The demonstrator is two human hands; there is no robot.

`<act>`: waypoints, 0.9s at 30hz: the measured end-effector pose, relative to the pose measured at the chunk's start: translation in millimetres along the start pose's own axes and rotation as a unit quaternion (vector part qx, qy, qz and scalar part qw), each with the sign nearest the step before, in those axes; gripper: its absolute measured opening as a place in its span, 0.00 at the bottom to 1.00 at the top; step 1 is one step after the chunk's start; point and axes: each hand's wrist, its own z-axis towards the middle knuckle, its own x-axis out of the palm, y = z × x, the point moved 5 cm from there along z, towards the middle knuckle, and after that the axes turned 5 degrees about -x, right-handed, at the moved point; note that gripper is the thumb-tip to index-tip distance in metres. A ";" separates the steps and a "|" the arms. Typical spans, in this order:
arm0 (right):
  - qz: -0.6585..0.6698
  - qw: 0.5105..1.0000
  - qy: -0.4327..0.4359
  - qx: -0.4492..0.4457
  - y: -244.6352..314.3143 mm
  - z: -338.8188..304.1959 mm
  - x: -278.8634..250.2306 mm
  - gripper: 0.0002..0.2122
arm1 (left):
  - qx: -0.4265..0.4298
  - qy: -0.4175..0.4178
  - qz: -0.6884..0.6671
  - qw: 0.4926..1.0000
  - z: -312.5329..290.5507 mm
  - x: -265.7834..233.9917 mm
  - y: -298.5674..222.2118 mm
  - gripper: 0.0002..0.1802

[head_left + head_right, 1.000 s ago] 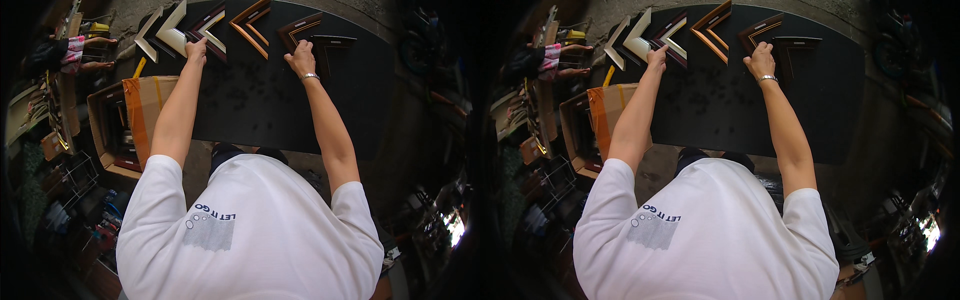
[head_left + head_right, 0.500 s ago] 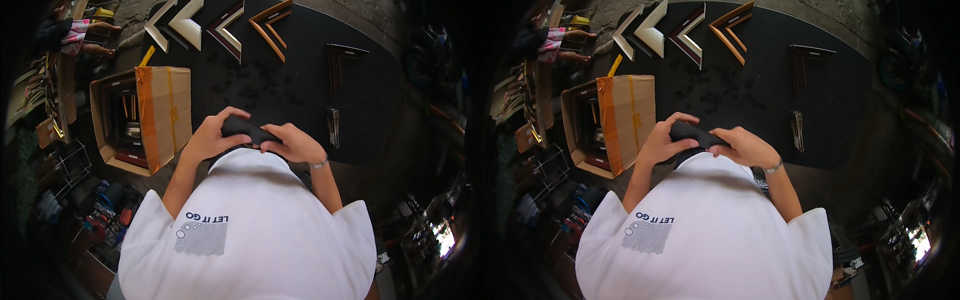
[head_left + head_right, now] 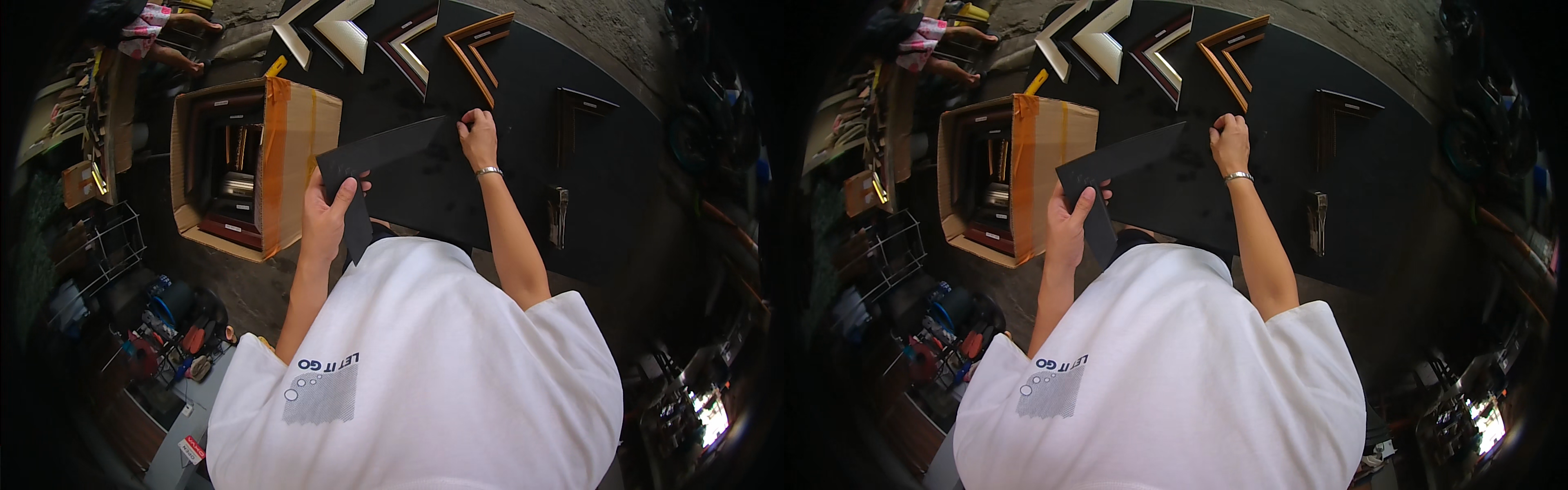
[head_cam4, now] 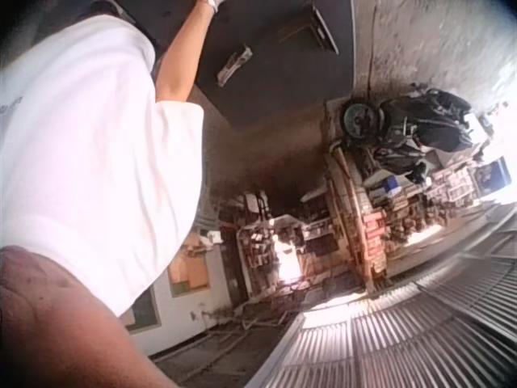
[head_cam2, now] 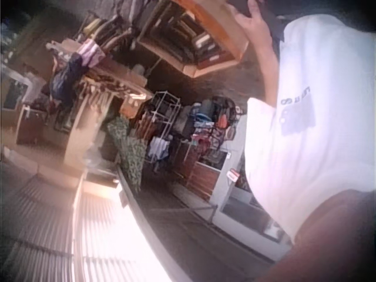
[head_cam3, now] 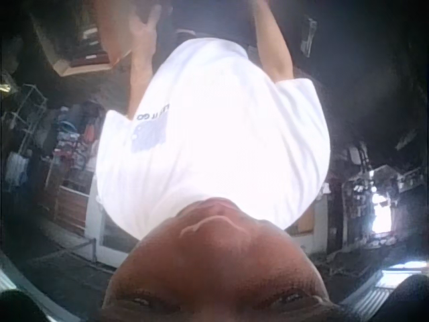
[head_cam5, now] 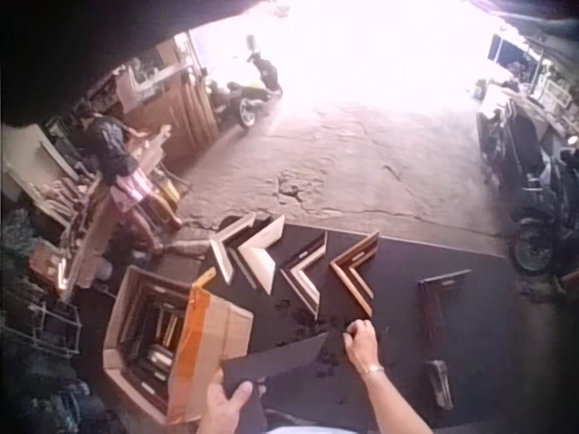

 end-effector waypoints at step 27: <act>0.323 0.935 0.048 -0.137 149.5 -96.4 -145.1 0.03 | -0.086 0.196 0.027 0.976 -31.0 106.8 12.3 0.14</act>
